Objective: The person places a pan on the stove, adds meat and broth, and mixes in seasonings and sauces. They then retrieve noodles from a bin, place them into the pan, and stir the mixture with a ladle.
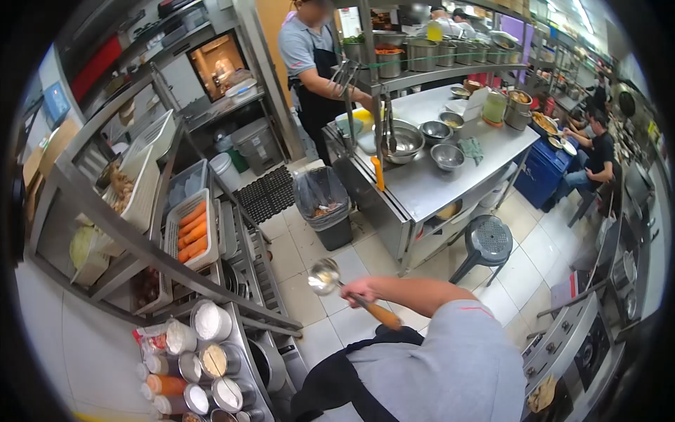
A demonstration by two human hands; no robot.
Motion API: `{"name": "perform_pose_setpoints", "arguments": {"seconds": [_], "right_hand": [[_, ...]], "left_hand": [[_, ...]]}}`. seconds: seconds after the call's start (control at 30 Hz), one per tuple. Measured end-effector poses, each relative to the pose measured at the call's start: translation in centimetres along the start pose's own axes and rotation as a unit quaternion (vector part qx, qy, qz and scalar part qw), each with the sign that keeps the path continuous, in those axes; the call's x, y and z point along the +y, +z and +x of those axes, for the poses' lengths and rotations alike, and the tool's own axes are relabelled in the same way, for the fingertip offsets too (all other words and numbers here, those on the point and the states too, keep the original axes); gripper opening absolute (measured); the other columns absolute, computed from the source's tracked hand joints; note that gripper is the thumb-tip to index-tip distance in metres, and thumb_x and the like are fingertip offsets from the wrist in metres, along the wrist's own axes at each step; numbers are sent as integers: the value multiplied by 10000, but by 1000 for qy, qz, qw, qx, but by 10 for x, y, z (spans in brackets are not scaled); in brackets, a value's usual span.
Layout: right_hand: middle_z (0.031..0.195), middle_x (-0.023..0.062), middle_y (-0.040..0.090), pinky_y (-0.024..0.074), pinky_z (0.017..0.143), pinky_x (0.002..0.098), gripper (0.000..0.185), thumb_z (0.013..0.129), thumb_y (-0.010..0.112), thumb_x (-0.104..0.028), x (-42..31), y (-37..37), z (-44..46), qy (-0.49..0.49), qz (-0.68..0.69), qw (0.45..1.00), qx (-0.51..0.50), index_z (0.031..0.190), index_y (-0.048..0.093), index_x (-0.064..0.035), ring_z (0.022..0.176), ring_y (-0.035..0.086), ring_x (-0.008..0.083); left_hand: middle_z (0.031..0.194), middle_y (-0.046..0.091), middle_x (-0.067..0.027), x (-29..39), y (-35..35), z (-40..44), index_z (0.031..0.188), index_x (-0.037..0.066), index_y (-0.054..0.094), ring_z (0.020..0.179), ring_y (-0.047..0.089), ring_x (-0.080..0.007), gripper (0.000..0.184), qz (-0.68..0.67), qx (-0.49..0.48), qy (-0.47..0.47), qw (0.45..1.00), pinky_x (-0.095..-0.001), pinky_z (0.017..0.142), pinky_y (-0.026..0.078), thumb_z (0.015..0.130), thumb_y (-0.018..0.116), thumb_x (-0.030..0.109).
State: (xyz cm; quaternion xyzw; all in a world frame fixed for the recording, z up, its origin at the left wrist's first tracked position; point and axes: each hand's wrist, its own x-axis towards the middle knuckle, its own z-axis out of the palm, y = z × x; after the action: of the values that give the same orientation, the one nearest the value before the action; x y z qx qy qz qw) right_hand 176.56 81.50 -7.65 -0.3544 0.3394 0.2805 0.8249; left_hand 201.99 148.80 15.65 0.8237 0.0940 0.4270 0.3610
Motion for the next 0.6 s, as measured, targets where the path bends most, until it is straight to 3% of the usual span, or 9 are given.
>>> {"name": "perform_pose_setpoints", "arguments": {"seconds": [0.1,0.2,0.23,0.27,0.37,0.43,0.53,0.6], "right_hand": [[535,60,577,406,379,244,211,937,563,-187,81,-50,-20,87,12,995,46,748,548,-95,404,514,138],[533,44,561,418,386,249,240,943,563,-195,123,-63,-43,112,-7,990,85,725,537,-99,438,549,142],[537,51,565,470,424,275,234,935,569,-180,129,-65,-42,108,0,992,65,720,528,-97,437,546,150],[542,58,570,523,463,301,229,926,575,-164,127,-65,-39,104,5,994,44,716,518,-94,437,543,159],[523,52,548,509,470,318,240,929,603,-182,88,-67,8,108,11,994,-9,726,513,-90,446,535,170],[560,57,544,486,465,324,183,909,593,-124,38,-38,8,23,57,998,0,751,512,-78,462,525,172],[608,68,526,477,461,313,113,870,573,-51,9,4,-30,-1,26,1000,16,790,495,-63,472,520,162],[616,65,515,460,452,309,108,874,578,-40,27,-7,-35,-3,-9,998,54,823,486,-58,476,513,154]], "left_hand": [[1430,527,-185,-3,26,21,1476,-11,439,1254,549,-290,606,16,-13,-13,1000,-392,1065,447,904,635,39],[1423,534,-185,-6,39,35,1470,-15,446,1244,555,-288,598,21,-17,-22,999,-393,1059,453,907,639,43],[1421,536,-184,-8,41,38,1469,-17,448,1241,557,-288,595,23,-17,-26,999,-394,1057,455,908,641,44],[1419,539,-184,-10,41,41,1467,-18,451,1237,560,-287,593,20,-15,-30,999,-394,1055,457,910,643,45],[1412,546,-184,-15,31,47,1461,-23,458,1227,566,-285,585,27,-5,-32,999,-395,1049,463,913,647,49],[1408,550,-184,-17,24,50,1457,-26,463,1220,570,-284,579,26,1,-32,999,-396,1046,466,915,650,52],[1401,558,-184,-24,5,54,1452,-30,470,1210,576,-282,572,29,13,-33,999,-397,1040,472,918,655,56],[1397,562,-183,-33,-17,54,1448,-33,474,1204,580,-281,566,25,27,-42,998,-398,1036,476,920,658,58]]}}
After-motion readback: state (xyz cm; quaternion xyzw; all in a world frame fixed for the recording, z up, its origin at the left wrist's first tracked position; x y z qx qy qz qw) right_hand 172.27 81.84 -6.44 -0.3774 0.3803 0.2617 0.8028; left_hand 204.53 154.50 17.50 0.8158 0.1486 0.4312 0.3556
